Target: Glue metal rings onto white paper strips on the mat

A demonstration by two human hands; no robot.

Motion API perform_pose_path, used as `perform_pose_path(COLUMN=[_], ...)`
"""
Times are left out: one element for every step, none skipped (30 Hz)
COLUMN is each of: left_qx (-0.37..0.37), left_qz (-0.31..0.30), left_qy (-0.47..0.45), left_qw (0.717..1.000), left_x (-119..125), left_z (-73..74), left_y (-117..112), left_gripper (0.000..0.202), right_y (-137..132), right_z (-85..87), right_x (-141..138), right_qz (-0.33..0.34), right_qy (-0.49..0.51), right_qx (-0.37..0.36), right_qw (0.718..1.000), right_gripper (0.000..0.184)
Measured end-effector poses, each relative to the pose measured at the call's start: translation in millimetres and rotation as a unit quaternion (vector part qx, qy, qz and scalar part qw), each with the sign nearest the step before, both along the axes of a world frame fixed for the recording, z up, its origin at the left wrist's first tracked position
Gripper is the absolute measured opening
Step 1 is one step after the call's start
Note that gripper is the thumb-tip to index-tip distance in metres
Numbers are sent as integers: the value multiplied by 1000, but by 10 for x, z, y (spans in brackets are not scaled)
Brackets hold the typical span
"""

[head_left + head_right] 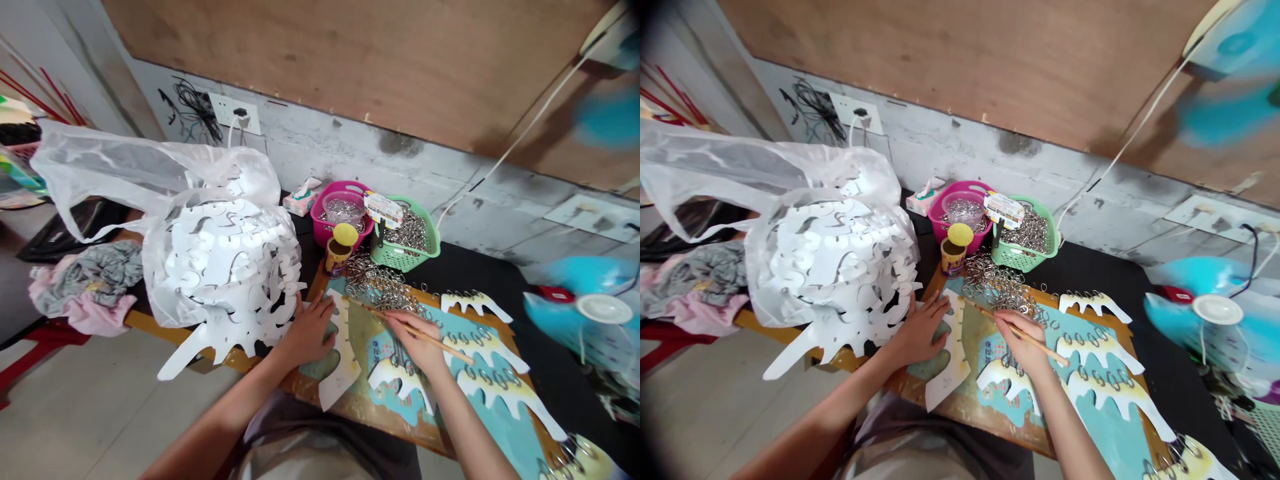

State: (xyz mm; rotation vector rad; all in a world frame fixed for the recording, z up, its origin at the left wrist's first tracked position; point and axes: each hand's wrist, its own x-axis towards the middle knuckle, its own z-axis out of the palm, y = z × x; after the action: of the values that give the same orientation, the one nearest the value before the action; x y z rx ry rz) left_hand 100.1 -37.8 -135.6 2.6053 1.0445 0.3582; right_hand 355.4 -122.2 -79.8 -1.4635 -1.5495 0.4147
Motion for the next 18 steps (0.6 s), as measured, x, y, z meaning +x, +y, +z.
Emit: perform_pose_path(left_qx=[1,2,3,3,3,2,0,-2,-3,-4,-4,-4,-4,-3,-2,0,1,2], left_qz=[0,-1,-2,-3,-3,-3,-3,-4,-4,-4,-4,-4,-3,-2,-2,-1,-1,-2], left_qy=[0,1,1,2,3,4,5,6,6,5,4,4,4,5,6,7,8,8], left_qw=[1000,1000,1000,1000,1000,1000,1000,1000,1000,1000,1000,1000,1000,1000,1000,1000,1000,1000], left_x=[-1,-2,-2,-2,-2,-2,-1,0,1,2,2,2,2,2,2,3,4,5], left_z=[2,5,7,9,11,11,12,12,12,12,12,14,16,18,21,24,26,26], left_y=[0,-1,-1,-1,-1,-1,0,0,0,0,0,-1,-3,-5,-7,-10,-12,-14], left_gripper=[62,62,62,62,62,62,62,62,62,63,63,63,63,63,63,63,62,62], right_y=[2,3,2,-2,-9,-19,-34,-53,-76,-99,-121,-140,-153,-160,-159,-152,-138,-119], right_z=[2,0,-4,-10,-17,-23,-29,-33,-37,-39,-42,-44,-46,-49,-52,-55,-57,-58], right_x=[-1,1,6,14,24,36,50,66,84,103,124,145,165,183,200,213,223,230], right_qz=[-9,-10,-4,3,3,-4,-10,-12,-5,5,10,6,-5,-17,-21,-14,-3,5], right_qy=[-2,-4,-6,-6,-6,-3,0,5,15,31,53,78,97,108,112,113,121,139], right_qx=[6,7,5,2,0,0,-1,-6,-17,-32,-47,-57,-63,-65,-70,-78,-89,-96], right_qw=[1000,1000,1000,1000,1000,1000,1000,1000,1000,999,997,995,993,992,991,990,989,986], right_gripper=[14,14,14,13,13,13,13,12,13,13,15,16,17,17,17,18,19,20])
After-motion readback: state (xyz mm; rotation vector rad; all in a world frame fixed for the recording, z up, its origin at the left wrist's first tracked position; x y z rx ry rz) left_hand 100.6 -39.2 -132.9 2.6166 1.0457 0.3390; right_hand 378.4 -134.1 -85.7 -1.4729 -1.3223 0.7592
